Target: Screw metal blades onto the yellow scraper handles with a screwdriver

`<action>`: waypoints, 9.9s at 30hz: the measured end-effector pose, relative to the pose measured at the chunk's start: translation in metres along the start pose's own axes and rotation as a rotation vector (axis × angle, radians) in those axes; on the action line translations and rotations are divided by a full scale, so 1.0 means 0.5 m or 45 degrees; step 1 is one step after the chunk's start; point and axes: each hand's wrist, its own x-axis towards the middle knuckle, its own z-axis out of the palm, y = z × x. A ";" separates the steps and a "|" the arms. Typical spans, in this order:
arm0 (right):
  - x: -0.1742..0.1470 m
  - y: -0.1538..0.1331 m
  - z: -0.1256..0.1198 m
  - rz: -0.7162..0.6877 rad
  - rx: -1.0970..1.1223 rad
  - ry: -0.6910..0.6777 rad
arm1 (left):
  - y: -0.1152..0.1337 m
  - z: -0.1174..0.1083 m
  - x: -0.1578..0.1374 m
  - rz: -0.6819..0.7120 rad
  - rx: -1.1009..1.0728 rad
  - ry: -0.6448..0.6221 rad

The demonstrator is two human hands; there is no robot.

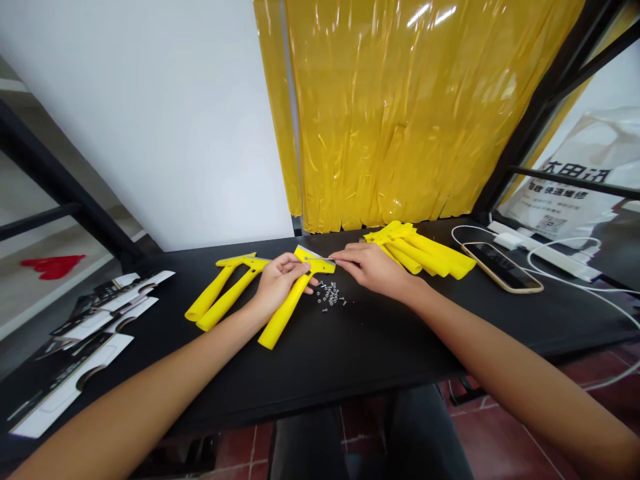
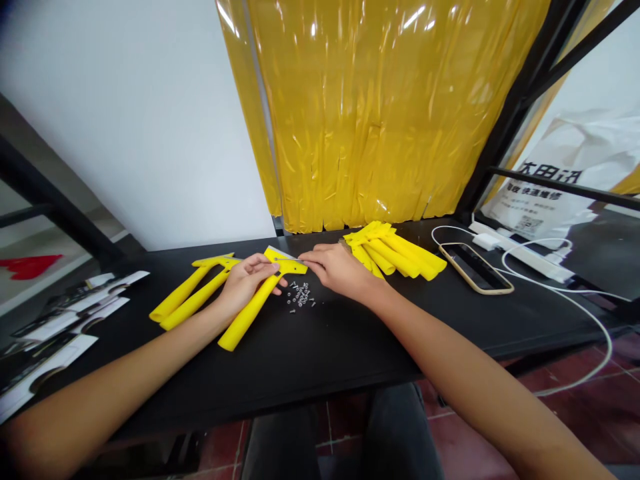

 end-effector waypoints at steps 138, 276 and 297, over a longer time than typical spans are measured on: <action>-0.004 -0.017 0.025 0.279 0.066 0.042 | 0.034 -0.019 0.026 0.760 1.371 0.437; 0.014 -0.010 0.024 0.969 1.213 -0.025 | 0.056 0.029 -0.011 0.427 0.996 0.157; 0.003 0.048 0.053 0.521 0.383 0.024 | 0.061 -0.010 0.014 0.721 1.186 0.208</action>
